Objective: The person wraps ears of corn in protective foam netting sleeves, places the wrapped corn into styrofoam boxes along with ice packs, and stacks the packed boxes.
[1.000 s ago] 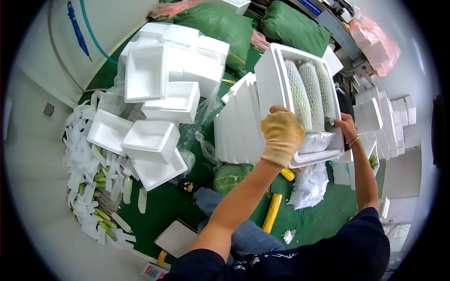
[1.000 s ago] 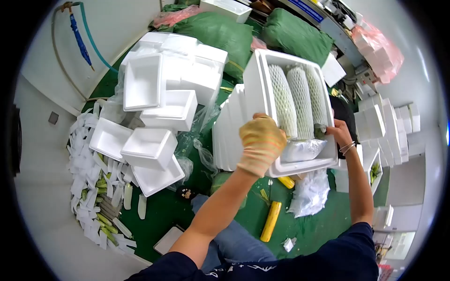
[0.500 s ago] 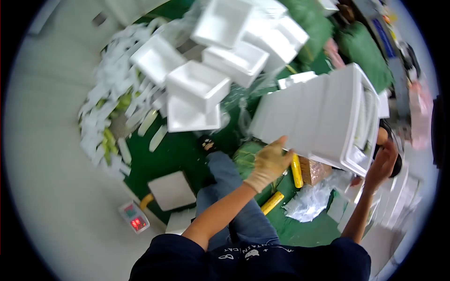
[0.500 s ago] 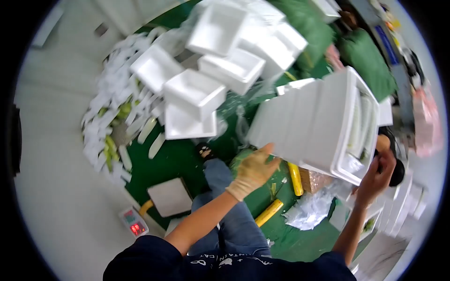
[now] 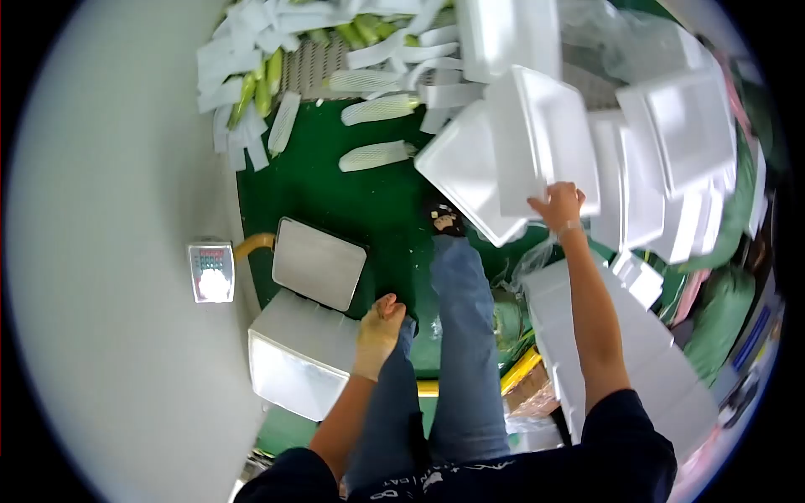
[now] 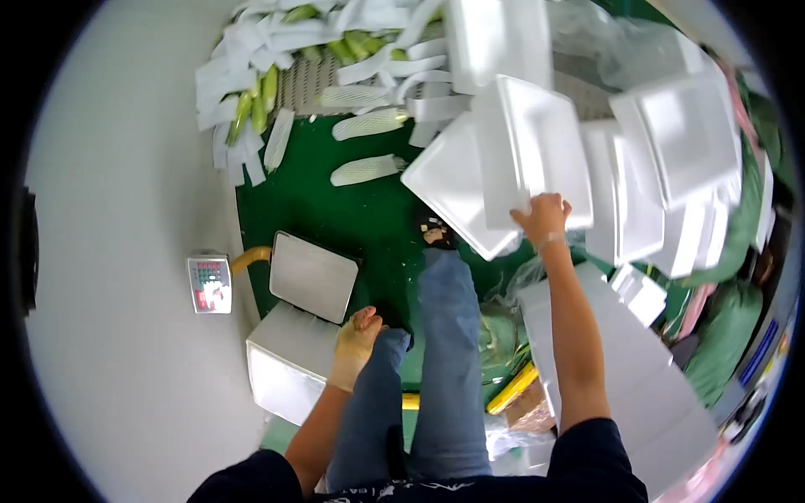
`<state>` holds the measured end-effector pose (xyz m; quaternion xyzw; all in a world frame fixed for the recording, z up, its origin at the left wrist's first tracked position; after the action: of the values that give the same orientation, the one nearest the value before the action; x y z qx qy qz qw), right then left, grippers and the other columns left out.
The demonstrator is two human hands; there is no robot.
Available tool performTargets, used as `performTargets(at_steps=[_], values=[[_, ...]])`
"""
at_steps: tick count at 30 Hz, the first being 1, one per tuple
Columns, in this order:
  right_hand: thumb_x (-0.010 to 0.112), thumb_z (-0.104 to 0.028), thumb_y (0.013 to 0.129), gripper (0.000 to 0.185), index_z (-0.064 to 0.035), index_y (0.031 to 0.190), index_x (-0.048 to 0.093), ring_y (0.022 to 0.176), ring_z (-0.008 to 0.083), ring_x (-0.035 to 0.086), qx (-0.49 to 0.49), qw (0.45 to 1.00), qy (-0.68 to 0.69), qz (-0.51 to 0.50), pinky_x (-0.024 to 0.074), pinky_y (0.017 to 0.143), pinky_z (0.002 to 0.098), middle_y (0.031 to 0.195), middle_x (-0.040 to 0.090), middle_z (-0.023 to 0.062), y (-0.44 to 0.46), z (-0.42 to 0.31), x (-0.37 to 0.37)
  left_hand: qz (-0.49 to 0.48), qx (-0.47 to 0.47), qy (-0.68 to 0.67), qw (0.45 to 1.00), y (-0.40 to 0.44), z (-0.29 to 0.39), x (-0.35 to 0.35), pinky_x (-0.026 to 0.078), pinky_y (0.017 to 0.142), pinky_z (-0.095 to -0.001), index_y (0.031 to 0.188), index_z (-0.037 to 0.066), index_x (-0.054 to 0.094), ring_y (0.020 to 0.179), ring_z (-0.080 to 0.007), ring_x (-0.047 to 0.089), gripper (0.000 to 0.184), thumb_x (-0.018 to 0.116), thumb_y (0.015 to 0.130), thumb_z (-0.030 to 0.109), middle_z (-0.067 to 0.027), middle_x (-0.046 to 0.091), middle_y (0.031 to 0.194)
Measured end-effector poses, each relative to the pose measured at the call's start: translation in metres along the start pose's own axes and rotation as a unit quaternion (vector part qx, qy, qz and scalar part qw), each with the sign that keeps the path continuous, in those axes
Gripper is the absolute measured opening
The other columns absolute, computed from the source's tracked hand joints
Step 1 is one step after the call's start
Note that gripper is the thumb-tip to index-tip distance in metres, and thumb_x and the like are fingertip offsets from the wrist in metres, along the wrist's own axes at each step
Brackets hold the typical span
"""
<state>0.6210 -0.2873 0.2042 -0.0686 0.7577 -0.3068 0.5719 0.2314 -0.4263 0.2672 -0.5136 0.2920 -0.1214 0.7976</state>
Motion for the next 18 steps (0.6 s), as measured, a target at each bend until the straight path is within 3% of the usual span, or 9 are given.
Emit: performTargets(at_steps=[2, 4, 5, 7, 9, 13, 15, 17, 18], values=[[0.069, -0.034, 0.069, 0.039, 0.0008, 0.084, 0.060, 0.099, 0.0349, 0.047, -0.106, 0.991, 0.041, 0.076, 0.0332, 0.088, 0.0505, 0.092, 0.057, 0.0176, -0.040, -0.066, -0.013, 0.051, 0.028, -0.233, 0.971, 0.001, -0.004, -0.003, 0.044, 0.090, -0.0305, 0.120, -0.004, 0.051, 0.104, -0.0212, 0.059, 0.043, 0.064, 0.085, 0.018, -0.0152, 0.062, 0.109], [0.066, -0.036, 0.069, 0.044, 0.0029, 0.088, 0.058, 0.096, 0.0378, 0.050, -0.200, 0.979, 0.001, 0.032, 0.0342, 0.090, 0.0501, 0.095, 0.056, 0.0190, -0.116, -0.160, -0.013, 0.122, 0.075, -0.283, 0.949, -0.013, 0.001, -0.019, 0.044, 0.092, -0.0324, 0.122, -0.004, 0.049, 0.105, -0.0235, 0.058, 0.046, 0.065, 0.084, 0.018, -0.0173, 0.061, 0.111], [0.066, -0.039, 0.068, 0.048, 0.0033, 0.088, 0.058, 0.097, 0.0378, 0.051, -0.242, 0.969, 0.005, -0.049, 0.0347, 0.090, 0.0504, 0.095, 0.057, 0.0195, -0.149, -0.203, -0.002, 0.188, 0.142, -0.308, 0.922, -0.019, 0.006, -0.035, 0.043, 0.094, -0.0343, 0.125, -0.004, 0.047, 0.107, -0.0258, 0.057, 0.049, 0.065, 0.084, 0.018, -0.0195, 0.060, 0.112], [0.067, -0.037, 0.067, 0.047, 0.0009, 0.095, 0.061, 0.101, 0.0324, 0.053, -0.323, 0.923, 0.055, -0.201, 0.0361, 0.092, 0.0459, 0.099, 0.059, 0.0181, -0.208, -0.263, 0.040, 0.213, 0.015, -0.438, 0.873, -0.011, -0.024, -0.045, 0.045, 0.091, -0.0365, 0.124, -0.005, 0.046, 0.104, -0.0276, 0.058, 0.050, 0.065, 0.084, 0.018, -0.0196, 0.060, 0.110], [0.068, -0.030, 0.065, 0.032, -0.0031, 0.078, 0.058, 0.085, 0.0304, 0.054, -0.383, 0.891, 0.150, -0.192, 0.0380, 0.087, 0.0438, 0.083, 0.055, 0.0134, -0.247, -0.309, 0.093, 0.210, -0.017, -0.262, 0.942, 0.004, -0.068, -0.069, 0.047, 0.085, -0.0368, 0.118, -0.005, 0.051, 0.099, -0.0284, 0.059, 0.043, 0.065, 0.081, 0.012, -0.0187, 0.060, 0.108], [0.066, -0.026, 0.066, 0.026, -0.0040, 0.078, 0.058, 0.085, 0.0296, 0.055, -0.542, 0.836, 0.082, -0.016, 0.0384, 0.088, 0.0463, 0.083, 0.056, 0.0119, -0.270, -0.354, 0.149, 0.282, -0.189, -0.363, 0.868, 0.064, -0.261, -0.075, 0.049, 0.076, -0.0355, 0.090, -0.002, 0.062, 0.084, -0.0304, 0.060, 0.018, 0.064, 0.073, 0.005, -0.0199, 0.062, 0.093], [0.063, -0.019, 0.067, 0.023, -0.0032, 0.082, 0.057, 0.087, 0.0310, 0.055, -0.540, 0.837, 0.085, -0.029, 0.0405, 0.086, 0.0459, 0.089, 0.057, 0.0134, -0.243, -0.369, 0.134, 0.426, 0.054, 0.018, 0.903, 0.099, -0.317, -0.086, 0.045, 0.054, -0.0340, 0.074, -0.005, 0.063, 0.057, -0.0213, 0.054, 0.020, 0.059, 0.077, 0.015, -0.0090, 0.058, 0.066], [0.062, -0.016, 0.068, 0.024, -0.0021, 0.088, 0.058, 0.097, 0.0297, 0.053, -0.457, 0.854, 0.020, -0.249, 0.0398, 0.086, 0.0456, 0.098, 0.057, 0.0130, -0.178, -0.349, 0.184, 0.422, -0.037, -0.083, 0.902, 0.142, -0.376, -0.093, 0.046, 0.058, -0.0353, 0.073, -0.004, 0.064, 0.060, -0.0242, 0.056, 0.023, 0.062, 0.077, 0.018, -0.0144, 0.062, 0.066], [0.062, -0.015, 0.069, 0.024, -0.0023, 0.089, 0.058, 0.098, 0.0290, 0.053, -0.375, 0.890, -0.053, -0.253, 0.0409, 0.083, 0.0430, 0.100, 0.056, 0.0145, -0.129, -0.335, 0.201, 0.394, -0.050, -0.047, 0.917, 0.161, -0.392, -0.099, 0.047, 0.064, -0.0377, 0.077, -0.002, 0.064, 0.068, -0.0302, 0.057, 0.016, 0.059, 0.076, 0.012, -0.0178, 0.061, 0.075]])
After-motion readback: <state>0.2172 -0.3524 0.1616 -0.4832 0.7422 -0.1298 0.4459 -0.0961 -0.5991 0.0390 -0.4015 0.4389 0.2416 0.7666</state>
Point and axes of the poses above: each hand's wrist, its own y-axis towards the middle knuckle, its own x-axis out of the palm, z = x × y, the point moved 6 cm from there along y, towards the middle knuckle
